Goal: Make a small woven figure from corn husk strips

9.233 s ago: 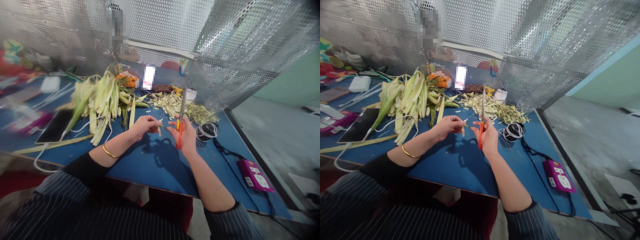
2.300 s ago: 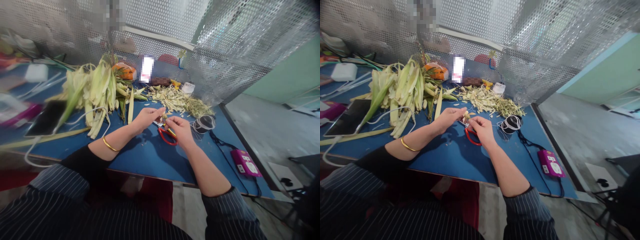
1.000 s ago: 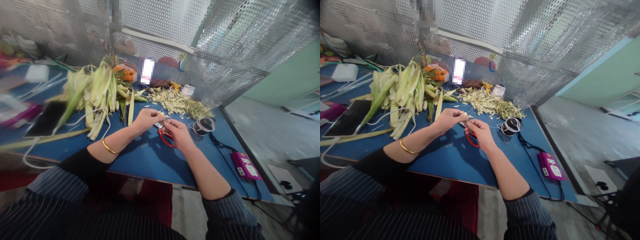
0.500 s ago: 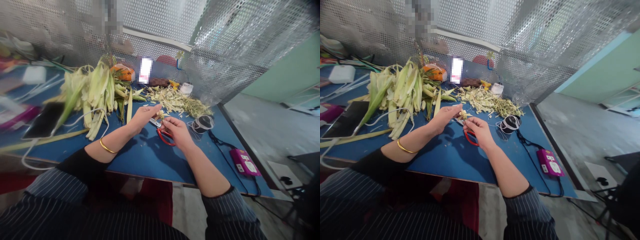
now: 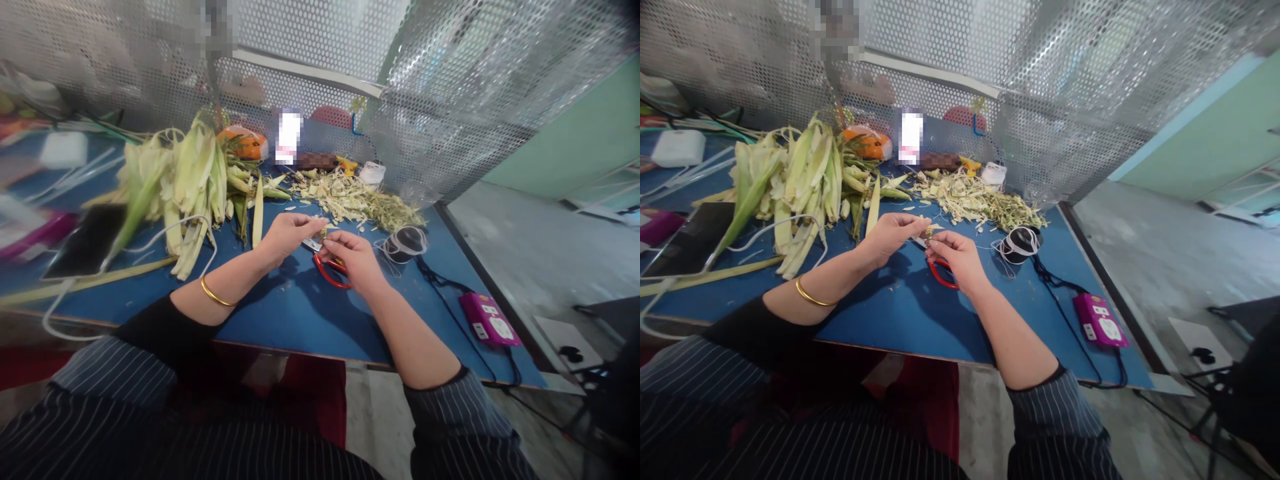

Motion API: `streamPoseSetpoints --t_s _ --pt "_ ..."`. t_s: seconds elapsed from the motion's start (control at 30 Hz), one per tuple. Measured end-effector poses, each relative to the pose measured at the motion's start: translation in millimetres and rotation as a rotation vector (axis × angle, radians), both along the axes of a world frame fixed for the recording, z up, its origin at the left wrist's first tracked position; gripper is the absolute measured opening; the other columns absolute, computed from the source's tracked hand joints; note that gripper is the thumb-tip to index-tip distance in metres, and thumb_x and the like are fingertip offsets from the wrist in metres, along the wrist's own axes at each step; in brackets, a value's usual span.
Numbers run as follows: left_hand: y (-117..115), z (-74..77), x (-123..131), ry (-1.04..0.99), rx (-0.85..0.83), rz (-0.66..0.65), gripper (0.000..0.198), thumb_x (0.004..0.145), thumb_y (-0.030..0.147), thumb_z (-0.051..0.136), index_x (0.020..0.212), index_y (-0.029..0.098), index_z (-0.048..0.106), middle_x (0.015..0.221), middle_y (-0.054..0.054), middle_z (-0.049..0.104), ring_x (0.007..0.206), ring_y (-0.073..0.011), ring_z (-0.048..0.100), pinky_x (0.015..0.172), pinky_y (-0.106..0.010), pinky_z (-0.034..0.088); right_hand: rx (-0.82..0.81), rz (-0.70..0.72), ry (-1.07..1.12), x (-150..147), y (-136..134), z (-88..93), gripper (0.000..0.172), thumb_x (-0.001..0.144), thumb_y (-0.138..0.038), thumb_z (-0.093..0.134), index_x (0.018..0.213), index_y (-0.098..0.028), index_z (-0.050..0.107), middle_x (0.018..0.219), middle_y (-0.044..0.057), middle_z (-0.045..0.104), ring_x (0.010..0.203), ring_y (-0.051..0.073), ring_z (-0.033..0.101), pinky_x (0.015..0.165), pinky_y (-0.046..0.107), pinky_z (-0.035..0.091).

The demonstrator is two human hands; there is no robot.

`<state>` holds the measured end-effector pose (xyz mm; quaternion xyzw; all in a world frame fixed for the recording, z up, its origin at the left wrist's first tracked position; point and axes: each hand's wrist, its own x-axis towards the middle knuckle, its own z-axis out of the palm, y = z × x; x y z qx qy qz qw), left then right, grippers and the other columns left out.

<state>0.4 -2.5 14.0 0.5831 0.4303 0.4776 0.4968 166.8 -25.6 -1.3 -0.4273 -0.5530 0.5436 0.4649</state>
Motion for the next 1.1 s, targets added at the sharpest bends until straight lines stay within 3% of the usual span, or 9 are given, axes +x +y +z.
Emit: streamPoseSetpoints --t_s 0.13,0.23,0.37,0.47,0.6,0.77,0.93,1.1 --pt "2 -0.5 -2 -0.045 0.041 0.031 0.035 0.077 0.047 0.063 0.059 0.018 0.066 0.062 -0.002 0.063 0.060 -0.0116 0.052 0.061 -0.027 0.041 0.011 0.003 0.023 1 1 -1.0 0.017 0.071 -0.034 0.074 0.076 -0.020 0.067 0.066 -0.001 0.068 0.059 0.011 0.062 0.068 0.027 0.051" --pt "4 -3.0 -3 0.026 0.099 0.059 0.024 0.072 0.040 0.070 0.065 0.017 0.069 0.065 -0.001 0.064 0.063 -0.0115 0.052 0.064 -0.027 0.042 0.006 0.030 0.007 1 1 -3.2 0.016 0.074 -0.033 0.072 0.079 -0.019 0.068 0.067 0.000 0.069 0.060 0.011 0.063 0.068 0.027 0.051" --pt "4 -3.1 -2 0.095 0.141 0.124 0.030 0.073 0.044 0.068 0.061 0.016 0.066 0.058 0.000 0.059 0.058 -0.0104 0.048 0.060 -0.026 0.038 -0.001 0.021 -0.001 0 0 -2.5 0.015 0.074 -0.033 0.072 0.079 -0.019 0.068 0.067 0.001 0.070 0.059 0.011 0.063 0.067 0.027 0.051" --pt "1 -0.5 0 0.030 0.108 0.085 0.042 0.079 0.051 0.060 0.057 0.016 0.061 0.056 0.000 0.057 0.056 -0.0097 0.047 0.057 -0.025 0.037 0.020 -0.017 0.006 -1 -1 0.3 0.015 0.073 -0.033 0.073 0.076 -0.019 0.068 0.065 0.000 0.069 0.059 0.011 0.062 0.067 0.027 0.051" --pt "-2 -1.3 2 -0.017 0.063 -0.028 0.030 0.071 0.045 0.070 0.068 0.015 0.065 0.069 -0.002 0.066 0.065 -0.0117 0.055 0.065 -0.025 0.043 0.050 -0.022 0.010 0 -1 1.1 0.016 0.073 -0.035 0.072 0.076 -0.020 0.068 0.068 -0.001 0.068 0.061 0.012 0.062 0.069 0.028 0.052" --pt "1 -8.9 3 0.059 0.102 0.040 0.024 0.067 0.039 0.072 0.066 0.015 0.065 0.068 -0.002 0.066 0.063 -0.0120 0.055 0.059 -0.025 0.041 0.082 -0.019 -0.093 -1 0 -1.4 0.016 0.077 -0.035 0.068 0.079 -0.019 0.066 0.069 0.000 0.069 0.059 0.011 0.061 0.065 0.027 0.050" --pt "4 -9.3 0 0.082 0.111 0.103 0.026 0.062 0.038 0.075 0.057 0.016 0.061 0.059 0.000 0.060 0.056 -0.0101 0.049 0.054 -0.025 0.037 0.102 -0.016 -0.208 -4 -1 -0.9 0.022 0.076 -0.040 0.068 0.074 -0.019 0.065 0.065 0.001 0.068 0.058 0.013 0.062 0.063 0.028 0.049" --pt "9 -6.0 -6 -0.051 -0.037 0.091 0.025 0.060 0.037 0.077 0.055 0.016 0.064 0.058 -0.002 0.063 0.057 -0.0118 0.052 0.060 -0.028 0.041 0.043 0.030 -0.105 -2 -1 1.7 0.042 0.078 -0.059 0.061 0.081 -0.018 0.068 0.073 0.005 0.070 0.058 0.014 0.061 0.065 0.030 0.050"
